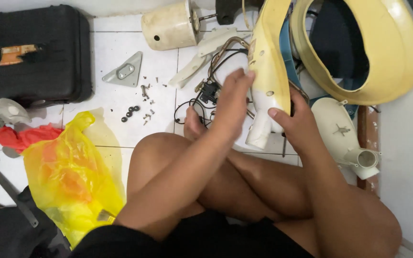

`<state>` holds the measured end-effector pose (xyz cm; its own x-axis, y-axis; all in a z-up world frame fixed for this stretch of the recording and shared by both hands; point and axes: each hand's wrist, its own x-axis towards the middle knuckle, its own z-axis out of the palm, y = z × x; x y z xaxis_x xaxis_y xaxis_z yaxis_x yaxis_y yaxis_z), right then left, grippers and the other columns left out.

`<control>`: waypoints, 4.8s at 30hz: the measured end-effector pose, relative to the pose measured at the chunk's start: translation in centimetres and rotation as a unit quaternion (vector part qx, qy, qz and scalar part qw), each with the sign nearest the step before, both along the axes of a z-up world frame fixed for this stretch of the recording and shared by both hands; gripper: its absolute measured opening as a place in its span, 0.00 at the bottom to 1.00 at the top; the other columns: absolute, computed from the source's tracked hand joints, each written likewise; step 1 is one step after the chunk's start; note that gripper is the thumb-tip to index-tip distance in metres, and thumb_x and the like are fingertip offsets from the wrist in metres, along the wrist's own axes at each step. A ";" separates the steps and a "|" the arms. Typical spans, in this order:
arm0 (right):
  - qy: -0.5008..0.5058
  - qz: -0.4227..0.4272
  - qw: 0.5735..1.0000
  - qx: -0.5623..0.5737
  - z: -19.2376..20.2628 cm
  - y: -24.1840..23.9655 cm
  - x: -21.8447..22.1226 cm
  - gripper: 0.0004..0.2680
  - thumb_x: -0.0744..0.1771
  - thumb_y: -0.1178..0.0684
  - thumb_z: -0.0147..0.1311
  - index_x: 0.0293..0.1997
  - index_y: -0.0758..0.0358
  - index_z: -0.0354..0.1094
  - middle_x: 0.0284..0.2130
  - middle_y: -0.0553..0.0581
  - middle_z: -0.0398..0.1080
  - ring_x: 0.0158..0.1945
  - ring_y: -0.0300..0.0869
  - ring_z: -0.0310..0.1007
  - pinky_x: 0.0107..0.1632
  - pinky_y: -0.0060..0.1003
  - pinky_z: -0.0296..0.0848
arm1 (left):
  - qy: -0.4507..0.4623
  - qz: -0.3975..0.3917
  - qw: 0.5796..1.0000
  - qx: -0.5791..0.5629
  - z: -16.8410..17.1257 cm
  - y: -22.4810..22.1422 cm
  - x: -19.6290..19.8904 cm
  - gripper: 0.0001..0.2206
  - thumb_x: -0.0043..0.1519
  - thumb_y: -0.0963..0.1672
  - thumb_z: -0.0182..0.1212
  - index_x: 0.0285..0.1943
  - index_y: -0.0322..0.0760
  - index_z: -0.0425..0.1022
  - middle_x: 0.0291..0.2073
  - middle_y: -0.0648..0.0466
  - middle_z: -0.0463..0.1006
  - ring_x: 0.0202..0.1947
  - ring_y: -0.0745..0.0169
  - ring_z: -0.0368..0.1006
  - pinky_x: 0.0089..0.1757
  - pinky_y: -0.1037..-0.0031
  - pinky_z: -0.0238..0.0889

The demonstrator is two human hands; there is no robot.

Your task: Assembling plastic components of an appliance handle using a screwdriver.

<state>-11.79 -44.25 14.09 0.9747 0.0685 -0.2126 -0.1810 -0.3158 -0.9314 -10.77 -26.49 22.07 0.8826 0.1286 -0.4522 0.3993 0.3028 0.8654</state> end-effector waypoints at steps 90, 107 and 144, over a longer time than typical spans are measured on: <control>0.083 0.154 0.971 0.162 -8.9 -4.1 2.3 0.26 0.58 0.55 0.71 0.62 0.65 0.68 0.32 0.60 0.70 0.25 0.45 0.70 0.23 0.37 0.72 | -0.165 -0.076 0.974 -0.134 -10.5 1.6 5.9 0.22 0.67 0.50 0.61 0.64 0.33 0.65 0.41 0.50 0.72 0.45 0.60 0.75 0.47 0.65 0.71; 0.063 0.212 0.942 0.253 -11.2 -5.0 1.6 0.32 0.55 0.60 0.74 0.66 0.66 0.63 0.45 0.60 0.73 0.39 0.44 0.71 0.40 0.44 0.71 | -0.132 -0.099 0.980 -0.113 -7.5 1.5 3.9 0.25 0.66 0.51 0.61 0.65 0.30 0.65 0.40 0.47 0.73 0.42 0.55 0.77 0.45 0.65 0.73; -0.443 -0.076 0.890 0.076 5.6 1.2 -3.1 0.10 0.69 0.66 0.56 0.50 0.77 0.55 0.44 0.78 0.70 0.52 0.65 0.77 0.56 0.52 0.76 | 0.048 -0.093 0.993 -0.045 -6.1 -1.6 2.6 0.30 0.64 0.56 0.51 0.63 0.29 0.68 0.52 0.39 0.69 0.58 0.45 0.66 0.61 0.51 0.56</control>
<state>-14.94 -43.03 19.70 0.7561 -0.1151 0.6443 0.6156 -0.2091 -0.7598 -8.15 -28.11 15.94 0.8391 -0.0776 -0.5385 0.5356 0.2914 0.7926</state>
